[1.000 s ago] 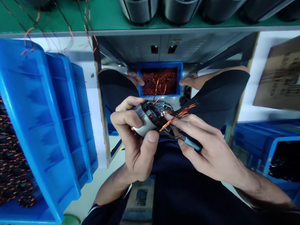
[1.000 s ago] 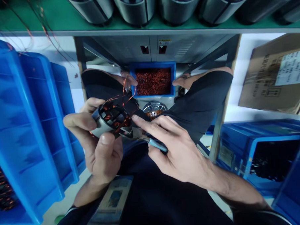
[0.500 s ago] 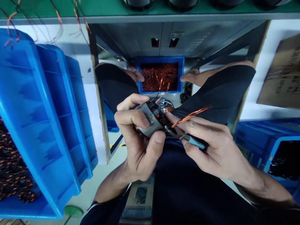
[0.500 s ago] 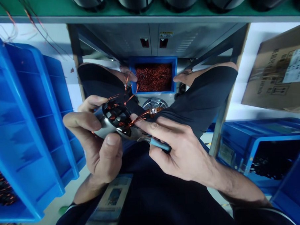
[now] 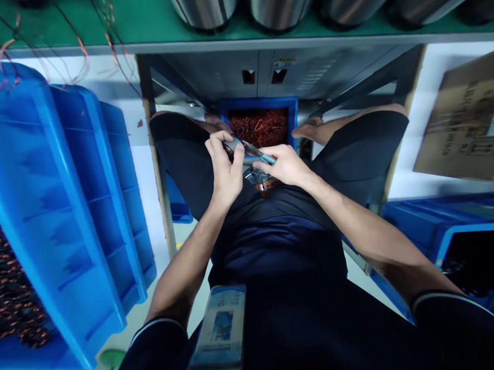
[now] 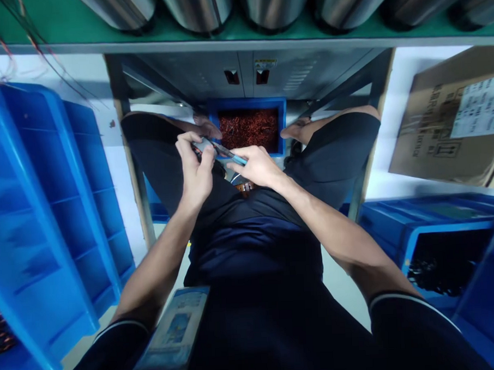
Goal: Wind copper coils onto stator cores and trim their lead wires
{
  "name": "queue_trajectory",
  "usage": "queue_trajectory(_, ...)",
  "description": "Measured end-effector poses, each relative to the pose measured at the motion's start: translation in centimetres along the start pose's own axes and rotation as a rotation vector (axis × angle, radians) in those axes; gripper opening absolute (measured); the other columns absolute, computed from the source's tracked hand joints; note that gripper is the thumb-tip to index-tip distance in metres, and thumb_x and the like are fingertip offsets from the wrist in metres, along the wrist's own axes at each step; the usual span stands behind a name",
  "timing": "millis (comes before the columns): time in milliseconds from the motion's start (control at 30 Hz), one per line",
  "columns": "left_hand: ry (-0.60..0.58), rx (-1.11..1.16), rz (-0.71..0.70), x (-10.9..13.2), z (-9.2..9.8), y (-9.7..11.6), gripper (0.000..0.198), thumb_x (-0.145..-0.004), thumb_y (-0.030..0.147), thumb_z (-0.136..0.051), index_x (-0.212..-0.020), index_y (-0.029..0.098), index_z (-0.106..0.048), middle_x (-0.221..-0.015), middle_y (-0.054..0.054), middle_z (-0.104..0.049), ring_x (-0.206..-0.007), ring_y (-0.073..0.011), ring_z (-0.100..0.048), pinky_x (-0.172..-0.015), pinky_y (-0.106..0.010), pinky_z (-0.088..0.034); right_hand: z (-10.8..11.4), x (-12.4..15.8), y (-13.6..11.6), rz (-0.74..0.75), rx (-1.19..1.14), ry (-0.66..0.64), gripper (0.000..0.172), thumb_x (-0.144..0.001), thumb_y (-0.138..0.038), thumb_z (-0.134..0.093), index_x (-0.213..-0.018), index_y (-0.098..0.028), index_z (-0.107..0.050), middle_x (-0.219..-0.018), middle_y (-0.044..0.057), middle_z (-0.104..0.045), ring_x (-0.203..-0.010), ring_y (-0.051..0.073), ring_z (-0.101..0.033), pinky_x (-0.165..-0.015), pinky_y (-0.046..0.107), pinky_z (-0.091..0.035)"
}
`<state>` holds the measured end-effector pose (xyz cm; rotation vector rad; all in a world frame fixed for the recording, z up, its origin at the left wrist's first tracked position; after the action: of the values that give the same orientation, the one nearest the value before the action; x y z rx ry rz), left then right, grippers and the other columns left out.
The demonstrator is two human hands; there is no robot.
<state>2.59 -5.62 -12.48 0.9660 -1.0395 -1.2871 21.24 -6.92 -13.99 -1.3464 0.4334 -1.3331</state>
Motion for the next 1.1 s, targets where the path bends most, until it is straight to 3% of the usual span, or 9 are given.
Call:
queue_trajectory(133,0.038,-0.143,-0.020,-0.7,0.5,-1.8,0.063,-0.103,0.090,-0.066,-0.117,0.029,-0.058,-0.120,-0.009,-0.058,-0.118,-0.0306,-0.056,-0.116,-0.059,-0.051,-0.6,-2.7,2.2,-0.012,-0.120,-0.004,0.029,-0.100,-0.036,-0.083,-0.118,-0.014,-0.087,-0.090,0.000,-0.078,-0.080,0.015,-0.063,-0.083,0.028,-0.050)
queue_trajectory(300,-0.088,-0.210,-0.290,2.2,1.5,5.0,0.040,-0.110,0.055,-0.076,-0.135,0.028,-0.060,-0.141,-0.015,-0.061,-0.139,-0.0332,-0.061,-0.122,-0.058,-0.053,-1.8,0.4,-2.2,-0.004,-0.545,-0.163,0.054,-0.100,-0.069,-0.085,-0.116,-0.019,-0.078,-0.069,-0.007,-0.058,-0.058,0.013,-0.050,-0.057,0.027,-0.042)
queue_trajectory(467,-0.179,-0.120,-0.455,4.9,2.8,10.5,0.084,-0.081,0.068,-0.104,-0.147,0.037,-0.062,-0.161,-0.014,-0.058,-0.148,-0.0406,-0.064,-0.117,-0.062,-0.062,-0.1,5.1,-7.9,0.176,-0.531,-0.233,0.053,-0.097,-0.070,-0.091,-0.099,-0.021,-0.070,-0.075,-0.006,-0.054,-0.064,0.011,-0.047,-0.061,0.026,-0.043)
queue_trajectory(533,-0.172,0.074,-0.313,5.3,3.5,11.3,0.101,-0.081,0.088,-0.094,-0.161,0.041,-0.056,-0.170,-0.016,-0.053,-0.152,-0.0436,-0.064,-0.111,-0.061,-0.067,1.6,6.7,-9.5,0.302,-0.410,-0.206,0.047,-0.101,-0.064,-0.090,-0.096,-0.021,-0.071,-0.077,-0.005,-0.057,-0.068,0.013,-0.050,-0.066,0.028,-0.047)
queue_trajectory(600,-0.303,0.328,-0.031,6.1,2.3,11.3,0.095,-0.098,0.096,-0.067,-0.174,0.041,-0.048,-0.169,-0.016,-0.059,-0.141,-0.0406,-0.073,-0.101,-0.056,-0.072,2.9,8.3,-11.1,0.440,-0.311,-0.192,0.037,-0.104,-0.055,-0.089,-0.095,-0.022,-0.074,-0.079,-0.003,-0.063,-0.071,0.014,-0.055,-0.071,0.029,-0.051)
queue_trajectory(733,-0.520,0.613,0.396,9.3,-0.7,12.6,0.062,-0.115,0.070,-0.062,-0.168,0.038,-0.062,-0.161,-0.014,-0.069,-0.106,-0.0303,-0.083,-0.092,-0.054,-0.075,4.0,10.8,-13.1,0.561,-0.175,-0.207,0.015,-0.111,-0.038,-0.083,-0.104,-0.024,-0.084,-0.094,0.002,-0.077,-0.079,0.016,-0.068,-0.079,0.029,-0.056)
queue_trajectory(833,-0.447,0.654,0.445,9.8,-0.8,13.1,0.059,-0.108,0.063,-0.076,-0.160,0.036,-0.067,-0.163,-0.013,-0.068,-0.105,-0.0311,-0.083,-0.081,-0.050,-0.075,4.7,12.3,-13.9,0.549,-0.076,-0.143,0.012,-0.112,-0.035,-0.082,-0.117,-0.026,-0.087,-0.100,0.003,-0.080,-0.084,0.017,-0.072,-0.081,0.029,-0.060)
queue_trajectory(1000,-0.351,0.529,0.355,9.5,0.0,12.9,0.064,-0.105,0.065,-0.081,-0.159,0.037,-0.063,-0.144,-0.012,-0.075,-0.092,-0.0251,-0.079,-0.078,-0.044,-0.074,6.0,15.0,-13.1,0.381,0.090,0.013,0.045,-0.115,-0.037,-0.071,-0.160,-0.034,-0.075,-0.110,0.005,-0.080,-0.092,0.022,-0.075,-0.092,0.037,-0.068)
queue_trajectory(1100,-0.327,0.487,0.318,9.4,0.3,13.2,0.064,-0.105,0.061,-0.082,-0.161,0.038,-0.060,-0.146,-0.012,-0.073,-0.091,-0.0233,-0.078,-0.078,-0.043,-0.074,6.1,16.1,-12.2,0.292,0.067,0.116,0.044,-0.115,-0.038,-0.068,-0.158,-0.036,-0.076,-0.116,0.007,-0.082,-0.097,0.025,-0.077,-0.096,0.043,-0.070)
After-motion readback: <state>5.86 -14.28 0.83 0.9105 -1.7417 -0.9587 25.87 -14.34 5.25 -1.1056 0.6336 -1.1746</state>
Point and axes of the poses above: each hand's wrist, its own x-axis away from the middle knuckle, its own z-axis out of the back of the hand, y = z × x, the point moved 9 cm from there along -x, towards the middle knuckle
